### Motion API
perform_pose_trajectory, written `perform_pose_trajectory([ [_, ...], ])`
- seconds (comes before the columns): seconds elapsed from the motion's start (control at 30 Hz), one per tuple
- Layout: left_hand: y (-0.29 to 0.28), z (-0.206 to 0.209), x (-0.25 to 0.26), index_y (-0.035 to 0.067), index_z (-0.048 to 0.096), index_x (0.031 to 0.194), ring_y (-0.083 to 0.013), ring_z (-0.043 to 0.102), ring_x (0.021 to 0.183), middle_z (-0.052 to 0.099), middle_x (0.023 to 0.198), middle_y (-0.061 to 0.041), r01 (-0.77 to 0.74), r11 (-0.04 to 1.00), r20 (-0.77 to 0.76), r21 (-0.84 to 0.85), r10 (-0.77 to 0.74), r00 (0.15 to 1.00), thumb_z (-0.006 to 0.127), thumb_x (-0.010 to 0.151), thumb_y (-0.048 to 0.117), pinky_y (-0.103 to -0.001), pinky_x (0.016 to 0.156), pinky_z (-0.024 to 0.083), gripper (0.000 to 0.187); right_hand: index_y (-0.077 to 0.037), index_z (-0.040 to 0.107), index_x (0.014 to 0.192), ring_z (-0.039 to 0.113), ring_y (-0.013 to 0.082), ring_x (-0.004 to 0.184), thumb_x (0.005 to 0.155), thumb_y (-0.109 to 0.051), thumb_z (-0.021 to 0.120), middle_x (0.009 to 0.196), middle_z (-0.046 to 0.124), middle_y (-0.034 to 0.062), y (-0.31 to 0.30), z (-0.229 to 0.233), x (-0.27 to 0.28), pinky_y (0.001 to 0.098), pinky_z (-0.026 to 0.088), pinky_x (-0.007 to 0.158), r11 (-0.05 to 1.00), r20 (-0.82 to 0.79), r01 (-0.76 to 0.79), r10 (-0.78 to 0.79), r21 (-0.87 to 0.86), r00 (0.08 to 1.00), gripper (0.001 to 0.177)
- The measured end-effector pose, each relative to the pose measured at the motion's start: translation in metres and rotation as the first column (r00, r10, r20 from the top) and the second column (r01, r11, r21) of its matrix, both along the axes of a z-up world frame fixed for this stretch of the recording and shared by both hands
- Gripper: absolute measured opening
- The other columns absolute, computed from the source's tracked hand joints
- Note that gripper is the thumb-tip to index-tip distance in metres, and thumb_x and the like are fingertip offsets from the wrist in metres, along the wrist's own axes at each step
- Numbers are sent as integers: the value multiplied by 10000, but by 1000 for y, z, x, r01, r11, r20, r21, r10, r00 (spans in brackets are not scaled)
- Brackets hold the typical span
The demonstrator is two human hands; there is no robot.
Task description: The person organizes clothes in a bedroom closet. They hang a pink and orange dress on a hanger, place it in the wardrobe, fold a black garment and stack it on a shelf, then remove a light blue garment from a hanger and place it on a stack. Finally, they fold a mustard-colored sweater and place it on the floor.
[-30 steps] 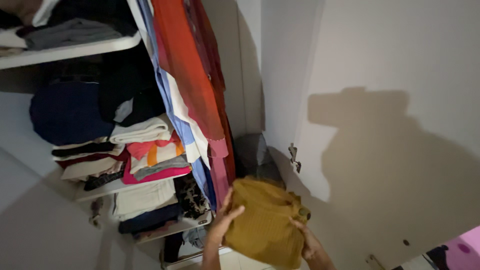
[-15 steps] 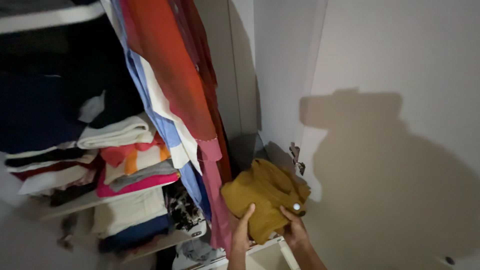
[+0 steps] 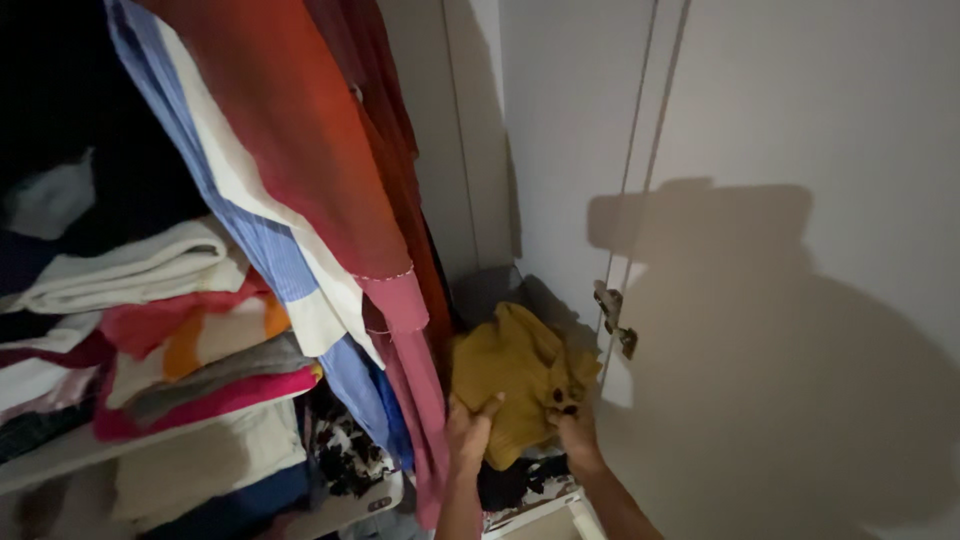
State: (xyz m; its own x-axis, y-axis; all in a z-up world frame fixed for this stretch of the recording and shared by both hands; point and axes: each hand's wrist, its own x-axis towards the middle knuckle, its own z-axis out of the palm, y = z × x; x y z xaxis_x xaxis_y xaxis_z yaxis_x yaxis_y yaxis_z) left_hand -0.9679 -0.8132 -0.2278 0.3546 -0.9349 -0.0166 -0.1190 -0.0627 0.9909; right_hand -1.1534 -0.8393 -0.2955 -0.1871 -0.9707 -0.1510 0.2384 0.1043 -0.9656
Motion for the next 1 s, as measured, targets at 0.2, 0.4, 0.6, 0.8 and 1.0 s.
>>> perform_pose_trajectory([
  [0.2,-40,7,-3,241,83,1638,-379,533,1334,508,1486,-226,169,984,293,-58,-145,945,675,884,173,-401,1111,428,961,-148,113,1600,520,228,1258,897,11,596,1449,496,93,-33,-17,2,348,439,1046,999,-67,-4,1,-46,998,868],
  [0.4,-60,-3,-16,335,146,1641,-473,392,1413,335,1572,-274,164,986,336,-28,-145,931,657,956,138,-441,1148,379,877,-71,287,1592,484,246,1332,858,80,537,1505,495,134,-77,-45,-13,345,340,1133,983,-203,-68,32,-169,979,790],
  [0.6,-76,-9,-21,332,187,1621,-441,413,1410,381,1597,-202,188,976,344,-111,-140,928,627,933,102,-420,1151,374,849,-53,308,1575,480,261,1300,941,-73,546,1495,474,115,-101,-56,-15,378,381,1088,991,621,79,4,-106,783,678],
  [0.8,-129,-25,-12,231,199,1639,-372,397,1480,352,1666,-164,212,939,241,-272,-147,959,529,984,215,-393,1175,332,734,-42,280,1552,433,252,1317,950,-93,610,1500,415,97,-131,-30,0,379,367,1074,804,-257,-25,-161,-595,953,689],
  [1.0,-316,-35,46,172,-47,1656,-383,55,1554,-10,1718,-171,262,916,311,-303,-165,936,512,990,500,-501,1216,115,930,-7,519,1343,582,233,1129,877,-90,719,1294,629,127,-326,-9,16,360,493,964,930,-197,37,-117,-367,973,514],
])
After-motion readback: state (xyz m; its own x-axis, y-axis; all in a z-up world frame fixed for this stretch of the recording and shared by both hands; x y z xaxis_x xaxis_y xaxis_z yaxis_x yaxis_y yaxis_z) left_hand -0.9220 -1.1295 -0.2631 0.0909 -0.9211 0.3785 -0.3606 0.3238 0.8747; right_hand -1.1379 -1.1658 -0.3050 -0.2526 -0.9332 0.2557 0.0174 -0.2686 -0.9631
